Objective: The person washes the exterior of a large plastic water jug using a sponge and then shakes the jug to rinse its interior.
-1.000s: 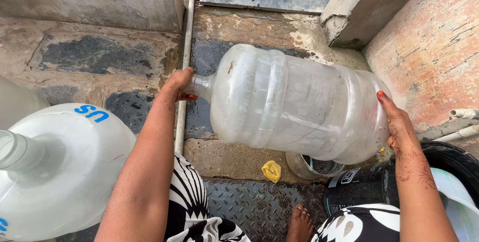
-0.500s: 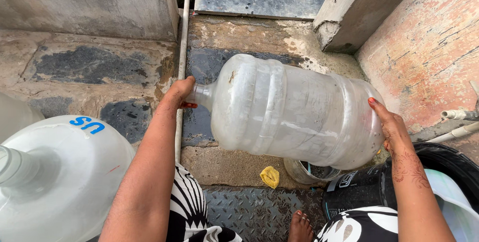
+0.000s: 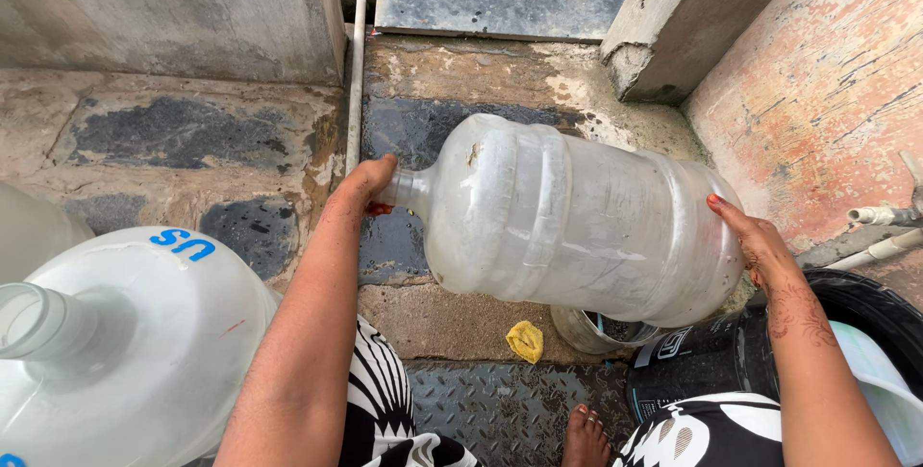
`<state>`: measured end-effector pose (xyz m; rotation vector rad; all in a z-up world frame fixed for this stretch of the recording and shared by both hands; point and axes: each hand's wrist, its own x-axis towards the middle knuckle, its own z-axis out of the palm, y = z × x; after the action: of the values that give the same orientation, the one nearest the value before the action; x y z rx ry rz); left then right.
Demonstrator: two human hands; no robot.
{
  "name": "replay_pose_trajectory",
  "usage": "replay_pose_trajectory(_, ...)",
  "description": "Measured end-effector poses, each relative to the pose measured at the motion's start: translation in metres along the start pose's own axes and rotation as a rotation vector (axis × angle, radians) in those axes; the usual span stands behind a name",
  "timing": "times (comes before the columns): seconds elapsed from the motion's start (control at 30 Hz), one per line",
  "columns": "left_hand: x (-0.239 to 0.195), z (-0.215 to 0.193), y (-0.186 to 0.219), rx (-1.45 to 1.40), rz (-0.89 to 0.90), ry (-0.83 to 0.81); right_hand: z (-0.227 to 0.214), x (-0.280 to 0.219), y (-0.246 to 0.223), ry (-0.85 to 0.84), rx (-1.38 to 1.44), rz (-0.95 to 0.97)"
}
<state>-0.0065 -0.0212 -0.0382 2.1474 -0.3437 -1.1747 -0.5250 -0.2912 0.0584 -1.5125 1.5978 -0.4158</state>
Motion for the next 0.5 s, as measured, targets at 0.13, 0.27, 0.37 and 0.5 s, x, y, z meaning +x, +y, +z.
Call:
replay_pose_trajectory(0.13, -0.007, 0.005, 0.002, -0.01, 0.013, -0.043, -0.003, 0.007, 0.007, -0.006, -0.019, 0.019)
replay_pose_trajectory(0.27, -0.008, 0.004, 0.003, -0.024, -0.015, -0.047, -0.003, 0.014, 0.01, -0.017, 0.057, 0.0)
replay_pose_trajectory(0.37, -0.008, 0.002, 0.002, -0.074, -0.005, -0.031, -0.002, 0.019, 0.015, -0.018, 0.109, 0.0)
replay_pose_trajectory(0.5, -0.007, -0.002, 0.004, -0.131, 0.035, 0.007, 0.002, 0.013, 0.013, -0.017, 0.182, -0.05)
